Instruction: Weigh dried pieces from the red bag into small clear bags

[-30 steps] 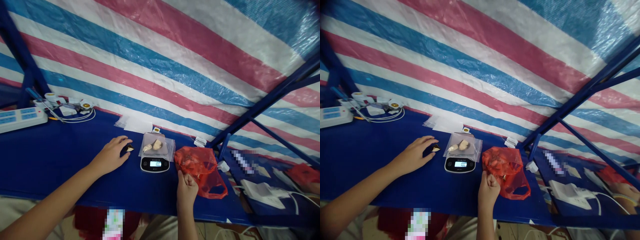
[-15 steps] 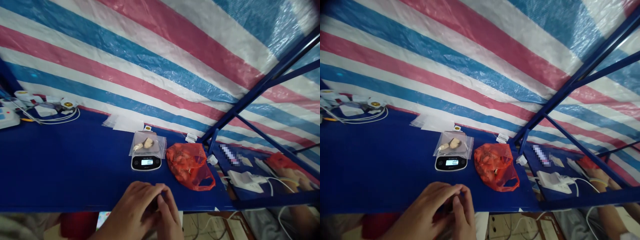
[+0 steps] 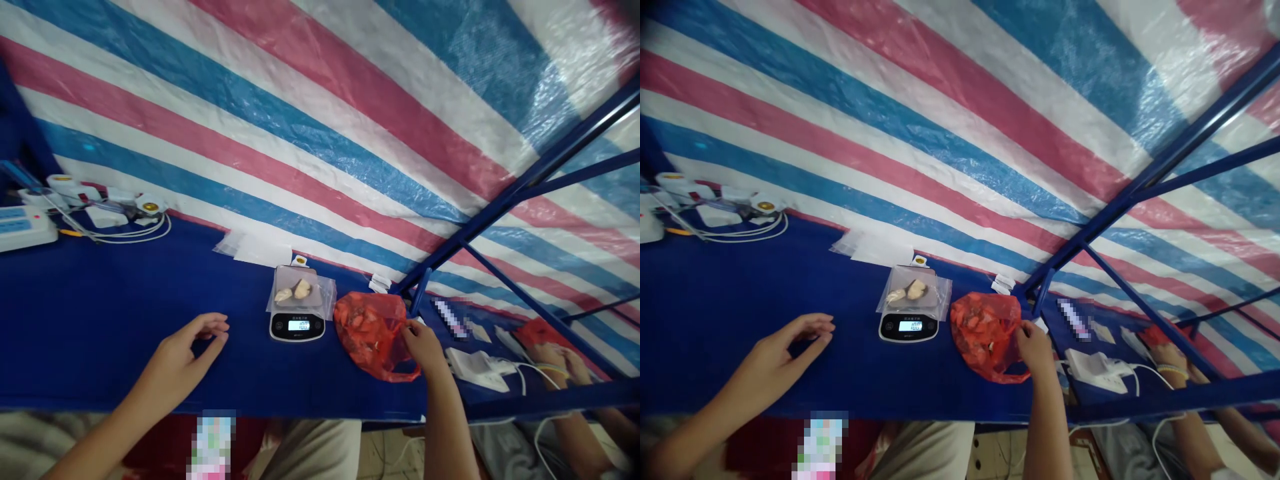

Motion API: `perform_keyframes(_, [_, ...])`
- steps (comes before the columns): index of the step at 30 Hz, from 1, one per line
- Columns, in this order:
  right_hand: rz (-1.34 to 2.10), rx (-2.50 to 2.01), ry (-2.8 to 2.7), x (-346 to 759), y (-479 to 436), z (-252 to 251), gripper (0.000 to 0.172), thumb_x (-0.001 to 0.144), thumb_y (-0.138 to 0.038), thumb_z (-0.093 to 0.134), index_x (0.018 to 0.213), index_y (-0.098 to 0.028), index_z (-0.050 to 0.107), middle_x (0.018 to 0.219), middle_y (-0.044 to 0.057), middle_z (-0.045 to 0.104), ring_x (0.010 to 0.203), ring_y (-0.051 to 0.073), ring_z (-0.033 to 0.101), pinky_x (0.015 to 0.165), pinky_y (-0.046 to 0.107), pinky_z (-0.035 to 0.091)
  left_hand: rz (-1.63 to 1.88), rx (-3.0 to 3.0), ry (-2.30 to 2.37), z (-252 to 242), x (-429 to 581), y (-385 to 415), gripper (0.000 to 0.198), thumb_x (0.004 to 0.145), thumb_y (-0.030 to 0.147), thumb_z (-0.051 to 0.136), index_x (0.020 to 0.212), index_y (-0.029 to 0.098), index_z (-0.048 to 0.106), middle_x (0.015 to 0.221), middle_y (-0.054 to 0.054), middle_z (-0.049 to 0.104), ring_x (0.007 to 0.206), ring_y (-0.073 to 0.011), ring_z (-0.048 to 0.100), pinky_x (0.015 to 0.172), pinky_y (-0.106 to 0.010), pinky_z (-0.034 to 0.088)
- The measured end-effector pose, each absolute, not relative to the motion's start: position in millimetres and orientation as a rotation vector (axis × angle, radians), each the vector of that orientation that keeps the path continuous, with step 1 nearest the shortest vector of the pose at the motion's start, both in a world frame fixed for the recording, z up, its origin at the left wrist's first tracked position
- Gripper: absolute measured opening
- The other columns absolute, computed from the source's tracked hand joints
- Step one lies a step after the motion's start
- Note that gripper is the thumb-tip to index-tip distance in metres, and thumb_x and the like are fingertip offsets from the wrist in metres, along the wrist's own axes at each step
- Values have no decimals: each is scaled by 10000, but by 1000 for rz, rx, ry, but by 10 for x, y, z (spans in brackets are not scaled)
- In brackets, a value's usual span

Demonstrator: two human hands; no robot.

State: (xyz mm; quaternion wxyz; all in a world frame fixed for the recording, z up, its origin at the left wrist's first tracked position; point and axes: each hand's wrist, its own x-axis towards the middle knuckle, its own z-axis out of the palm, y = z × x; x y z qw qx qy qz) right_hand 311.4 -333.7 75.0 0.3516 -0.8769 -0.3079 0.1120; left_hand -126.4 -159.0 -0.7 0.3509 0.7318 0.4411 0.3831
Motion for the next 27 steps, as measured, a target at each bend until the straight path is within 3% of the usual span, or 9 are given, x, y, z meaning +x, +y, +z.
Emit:
perform_keyframes(4, [482,-2067,-748,3031,-3167,870,480,744,-602,595,1003,-204,665,864,40,721,731,220,691,669,331,552,991,1771,1120,-30,-1362,-1554,481,854,606,603,1124,209,630,1036,-72,743,929,-215,711,855,-322,582])
perform_keyframes(7, [513,-1874,-596,2963,-3233,1009,584,703,-600,683,1126,-199,663,1012,69,744,805,233,718,700,338,574,972,1745,1075,-32,-1371,-1555,478,861,598,607,1144,212,620,1030,-66,732,926,-207,696,847,-314,569])
perform_keyframes(11, [100,-1800,-501,2672,-3332,1141,440,712,-542,693,976,-191,668,878,64,727,726,234,695,653,339,556,964,1694,1033,-46,-1379,-1553,429,884,570,600,1132,220,622,1009,-46,720,911,-189,683,841,-296,553])
perform_keyframes(14, [-328,-1849,-668,2256,-3160,1120,352,811,-553,621,912,-215,626,852,63,700,762,239,675,731,364,542,955,1706,1011,-22,-1383,-1563,378,903,542,587,1102,224,633,972,-29,712,883,-175,670,830,-287,536])
perform_keyframes(17, [-47,-2103,-1061,1924,-2736,979,481,836,-598,622,1133,-220,611,963,93,733,904,293,691,825,414,524,956,1739,998,34,-1375,-1593,318,918,506,571,1054,229,645,943,-11,704,852,-160,656,814,-277,517])
perform_keyframes(20, [143,-2194,-1087,1827,-2297,821,609,789,-588,653,1221,-171,551,887,101,733,839,318,698,802,450,525,963,1727,965,85,-1370,-1643,256,937,450,546,1018,230,647,924,1,701,847,-150,655,808,-267,500])
perform_keyframes(23, [105,-2062,-1168,1776,-2051,852,508,830,-563,571,1151,-169,552,881,95,712,815,288,693,790,423,532,966,1685,912,107,-1383,-1687,205,953,392,520,988,228,639,893,7,693,840,-143,650,806,-261,482])
perform_keyframes(27, [-161,-1807,-1613,1418,-1941,1366,294,919,-479,564,1058,-221,588,978,70,705,906,252,688,829,373,515,961,1634,872,123,-1411,-1705,161,953,328,510,950,222,631,864,14,678,815,-128,629,788,-248,457])
